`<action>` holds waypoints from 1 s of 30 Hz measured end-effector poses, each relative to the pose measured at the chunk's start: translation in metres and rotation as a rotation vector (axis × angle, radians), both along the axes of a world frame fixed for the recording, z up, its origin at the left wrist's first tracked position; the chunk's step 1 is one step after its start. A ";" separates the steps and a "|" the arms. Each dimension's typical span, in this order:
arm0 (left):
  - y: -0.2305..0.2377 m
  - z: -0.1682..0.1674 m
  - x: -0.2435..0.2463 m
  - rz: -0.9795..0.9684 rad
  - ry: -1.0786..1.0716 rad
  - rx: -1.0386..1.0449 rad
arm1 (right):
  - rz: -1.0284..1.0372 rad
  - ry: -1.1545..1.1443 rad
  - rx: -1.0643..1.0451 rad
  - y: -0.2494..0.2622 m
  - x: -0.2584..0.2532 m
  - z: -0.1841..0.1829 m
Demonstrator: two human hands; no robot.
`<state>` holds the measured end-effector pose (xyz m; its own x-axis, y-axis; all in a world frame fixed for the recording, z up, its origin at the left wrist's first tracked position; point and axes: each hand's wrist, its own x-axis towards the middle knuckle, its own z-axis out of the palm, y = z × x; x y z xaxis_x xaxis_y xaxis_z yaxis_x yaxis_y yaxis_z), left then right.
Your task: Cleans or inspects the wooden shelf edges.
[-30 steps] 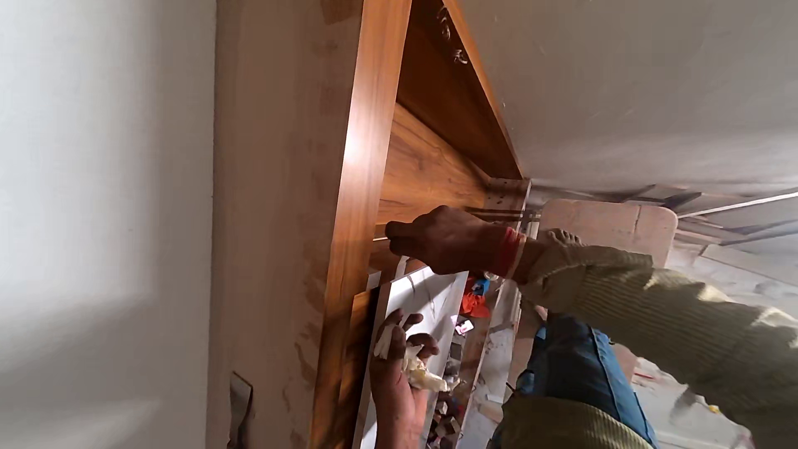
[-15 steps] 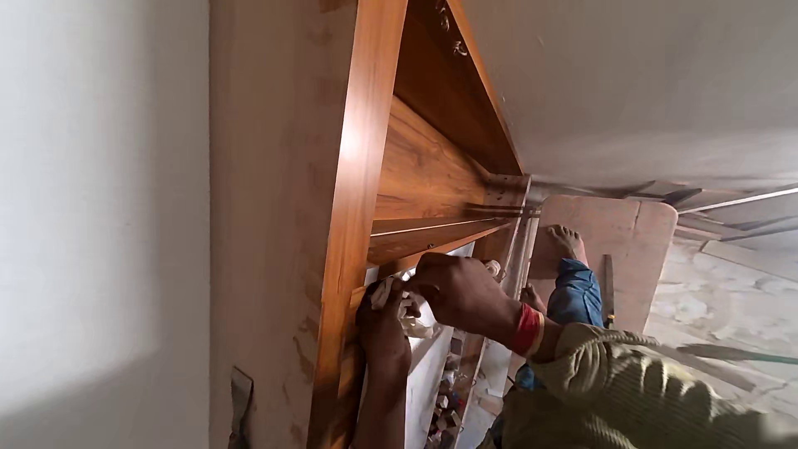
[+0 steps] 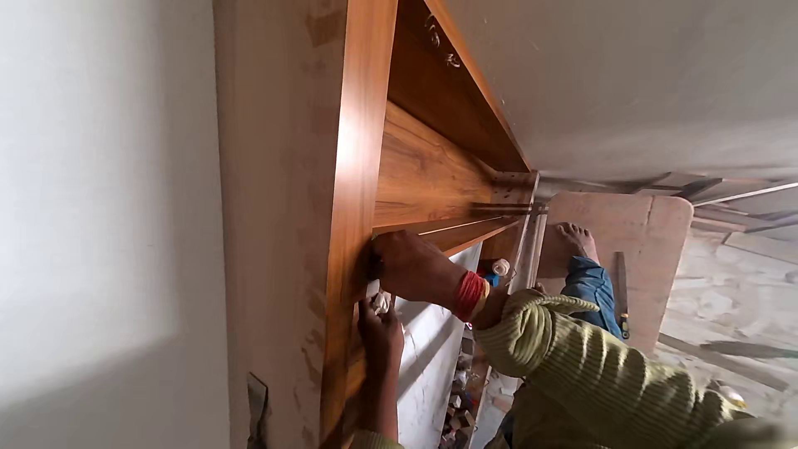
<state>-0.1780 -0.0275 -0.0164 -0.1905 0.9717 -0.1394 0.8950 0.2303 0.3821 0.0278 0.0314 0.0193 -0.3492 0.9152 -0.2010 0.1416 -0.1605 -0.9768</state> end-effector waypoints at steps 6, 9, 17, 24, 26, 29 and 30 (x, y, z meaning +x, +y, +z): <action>-0.063 -0.025 -0.043 0.051 -0.094 -0.134 | -0.064 0.107 0.022 -0.002 -0.001 -0.005; -0.090 -0.025 -0.032 0.149 -0.214 -0.258 | -0.063 0.104 0.011 -0.001 -0.003 -0.004; -0.104 -0.025 -0.017 0.126 -0.338 -0.370 | -0.120 0.114 -0.020 0.002 -0.009 -0.008; -0.104 -0.025 -0.020 0.195 -0.470 -0.377 | -0.162 0.115 -0.011 -0.007 -0.018 -0.005; -0.103 -0.024 -0.020 0.192 -0.496 -0.374 | -0.259 0.325 0.032 -0.009 -0.023 -0.026; -0.103 -0.015 -0.017 0.263 -0.570 -0.317 | -0.347 0.581 0.067 -0.019 -0.025 -0.044; -0.102 -0.011 -0.014 0.297 -0.591 -0.287 | -0.356 0.635 0.084 -0.025 -0.025 -0.046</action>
